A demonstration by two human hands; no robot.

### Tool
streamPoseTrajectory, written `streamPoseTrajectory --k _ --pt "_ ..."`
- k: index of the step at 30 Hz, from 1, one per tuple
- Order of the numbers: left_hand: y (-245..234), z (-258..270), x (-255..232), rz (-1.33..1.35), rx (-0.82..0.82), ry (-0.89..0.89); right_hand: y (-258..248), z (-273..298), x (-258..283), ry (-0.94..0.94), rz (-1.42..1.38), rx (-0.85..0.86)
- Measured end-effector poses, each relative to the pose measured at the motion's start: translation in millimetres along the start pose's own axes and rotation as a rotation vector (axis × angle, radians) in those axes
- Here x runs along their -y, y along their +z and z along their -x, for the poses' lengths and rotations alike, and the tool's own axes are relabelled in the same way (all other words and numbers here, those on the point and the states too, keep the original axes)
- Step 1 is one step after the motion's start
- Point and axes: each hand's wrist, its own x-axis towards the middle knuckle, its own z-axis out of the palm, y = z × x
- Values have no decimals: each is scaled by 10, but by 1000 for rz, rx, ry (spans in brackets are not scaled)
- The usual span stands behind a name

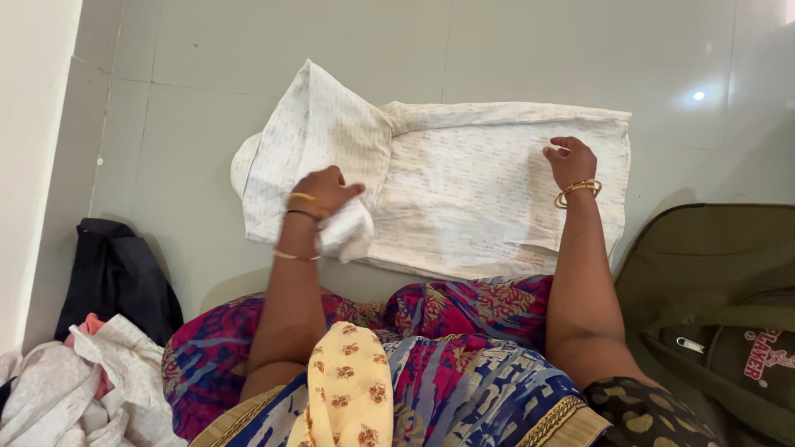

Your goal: The person folds a white shirt on the floor by bringing the sleeves in and folding the body into a rectangle.

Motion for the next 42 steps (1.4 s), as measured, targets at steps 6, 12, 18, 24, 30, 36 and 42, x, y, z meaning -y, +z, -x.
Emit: streamPoseTrajectory --k 6,12,18,24,30,36,42 --pt "839 -361 -389 -226 9 -169 234 -348 -297 381 -913 -27" --pt "964 -455 -323 -241 -20 -212 199 -400 -150 369 -1120 -100" --pt "795 -491 -225 -252 -92 -188 248 -361 -35 373 -1216 -32" --pt "452 -378 -253 -209 -66 -224 342 -534 -239 342 -1126 -43" --pt "460 -373 -240 -217 -88 -213 398 -602 -449 317 -1059 -65" --pt "288 -330 -171 -212 -123 -194 290 -537 -279 316 -1086 -78" --pt "228 -292 -182 -184 -163 -171 262 -651 -457 308 -973 -96"
